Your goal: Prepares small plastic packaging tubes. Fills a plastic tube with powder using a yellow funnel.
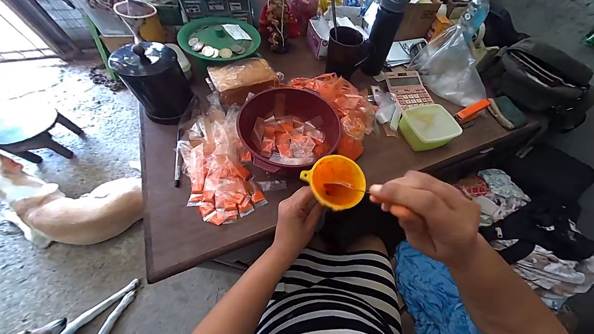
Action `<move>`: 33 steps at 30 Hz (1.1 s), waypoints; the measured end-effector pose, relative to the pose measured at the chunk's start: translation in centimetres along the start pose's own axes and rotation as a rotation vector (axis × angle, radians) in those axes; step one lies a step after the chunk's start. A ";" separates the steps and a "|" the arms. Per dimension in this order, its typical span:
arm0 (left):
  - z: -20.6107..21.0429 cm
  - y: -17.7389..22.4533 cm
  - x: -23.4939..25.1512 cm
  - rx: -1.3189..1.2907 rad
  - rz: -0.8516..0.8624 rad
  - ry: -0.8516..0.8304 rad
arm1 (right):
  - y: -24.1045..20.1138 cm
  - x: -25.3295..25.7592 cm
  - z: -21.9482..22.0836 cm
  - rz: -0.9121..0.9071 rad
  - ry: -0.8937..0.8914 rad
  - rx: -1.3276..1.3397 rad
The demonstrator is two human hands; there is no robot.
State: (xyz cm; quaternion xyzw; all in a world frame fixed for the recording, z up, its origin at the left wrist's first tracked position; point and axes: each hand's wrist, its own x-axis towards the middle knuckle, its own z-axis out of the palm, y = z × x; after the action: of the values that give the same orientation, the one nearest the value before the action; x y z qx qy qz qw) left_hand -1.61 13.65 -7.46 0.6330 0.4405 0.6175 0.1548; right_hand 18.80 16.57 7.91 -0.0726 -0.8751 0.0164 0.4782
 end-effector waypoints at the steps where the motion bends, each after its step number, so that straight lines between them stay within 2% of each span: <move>1: -0.1 0.0 0.0 0.006 -0.012 -0.009 | -0.3 0.0 0.0 -0.006 -0.012 -0.005; 8: -0.3 -0.4 0.3 0.022 -0.012 -0.060 | -0.1 0.0 0.6 0.007 -0.014 -0.041; 12: -0.3 -0.8 0.0 0.008 -0.029 -0.069 | 0.7 -0.1 1.7 0.084 0.023 -0.015; 16: -0.4 -1.4 0.0 -0.021 -0.031 -0.062 | 2.1 0.1 0.7 0.347 0.171 -0.005; 19: -0.5 -2.4 -0.3 -0.049 -0.060 -0.067 | 4.6 0.3 0.0 0.546 0.292 0.144; 23: -0.5 -2.6 -0.3 -0.090 -0.097 -0.067 | 9.3 1.2 -0.7 0.595 0.438 0.141; 28: -0.5 -2.7 -0.3 -0.096 -0.078 -0.077 | 14.6 2.7 0.8 0.668 0.258 -0.060; 33: -0.5 -2.7 -0.3 -0.108 -0.073 -0.070 | 16.5 4.1 3.0 0.733 0.045 -0.144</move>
State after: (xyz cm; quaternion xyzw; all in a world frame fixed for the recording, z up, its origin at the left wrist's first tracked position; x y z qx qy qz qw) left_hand -3.01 14.78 -9.53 0.6285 0.4236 0.6117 0.2268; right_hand 15.95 33.55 8.10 -0.4148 -0.7792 0.1232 0.4535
